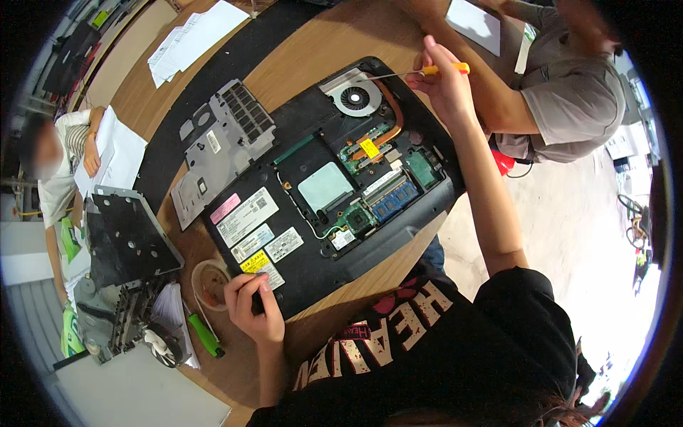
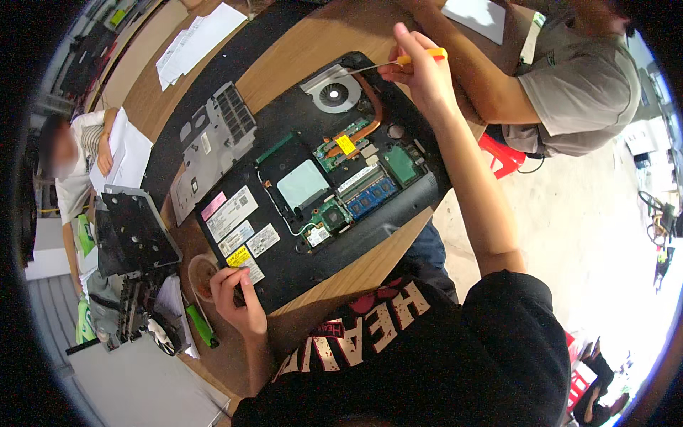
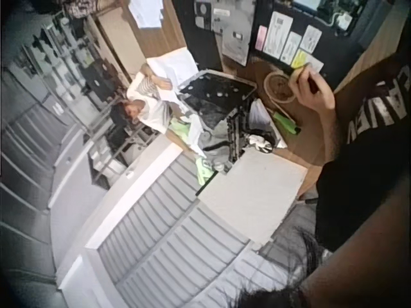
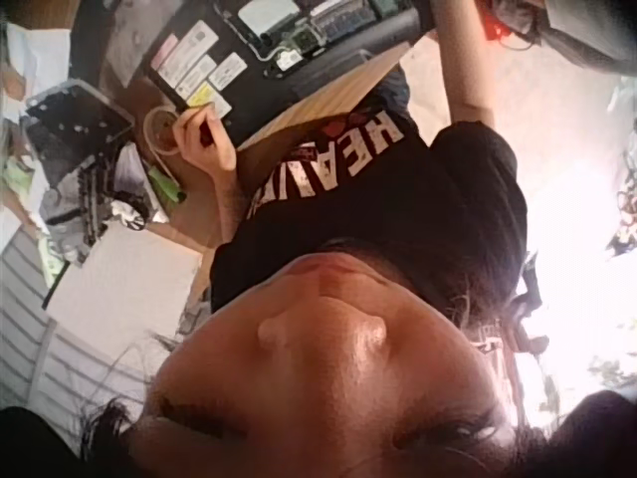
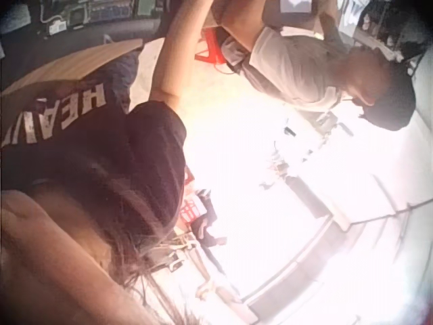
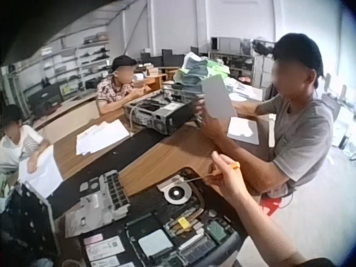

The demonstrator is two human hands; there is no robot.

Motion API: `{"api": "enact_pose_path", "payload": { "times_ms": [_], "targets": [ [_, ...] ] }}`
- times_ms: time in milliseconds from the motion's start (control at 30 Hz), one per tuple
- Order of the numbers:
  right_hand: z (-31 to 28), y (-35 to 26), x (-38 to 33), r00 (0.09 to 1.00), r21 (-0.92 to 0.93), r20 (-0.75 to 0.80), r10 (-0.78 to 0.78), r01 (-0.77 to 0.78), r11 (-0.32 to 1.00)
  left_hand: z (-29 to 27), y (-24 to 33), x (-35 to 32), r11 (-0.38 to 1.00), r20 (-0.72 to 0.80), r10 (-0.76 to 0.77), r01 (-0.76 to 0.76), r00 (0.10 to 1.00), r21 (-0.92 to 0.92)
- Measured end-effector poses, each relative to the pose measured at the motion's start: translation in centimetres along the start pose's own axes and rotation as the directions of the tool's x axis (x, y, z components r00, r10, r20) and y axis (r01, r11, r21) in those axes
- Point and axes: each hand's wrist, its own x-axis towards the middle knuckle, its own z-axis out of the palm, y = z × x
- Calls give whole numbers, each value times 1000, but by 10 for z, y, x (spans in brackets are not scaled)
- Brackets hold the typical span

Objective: The person disassembles a laptop by removing its back cover and using a screwdriver to remove internal components such as the fan and electronic modules.

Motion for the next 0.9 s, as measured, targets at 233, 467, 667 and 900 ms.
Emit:
{"api": "enact_pose_path", "payload": {
  "times_ms": [233, 467, 667, 900],
  "targets": [
    [-3, 8, -1, 995, -171, -5, -95, 93, 981, 2, 0, 0, 1000, -29, 20, -20, 999, 17],
    [-28, 10, 13, 948, 206, 187, 258, -294, 933, 2, 3, 1, 1000, 6, -6, 6, 1000, 8],
    [-12, 11, 6, 982, 45, -187, 26, -17, 999, 1, 3, -1, 1000, 5, -17, 17, 1000, -6],
    [-29, 10, 11, 983, 78, 76, 167, -173, 982, 2, 0, -1, 999, -20, 25, -25, 999, 25]
  ]
}}
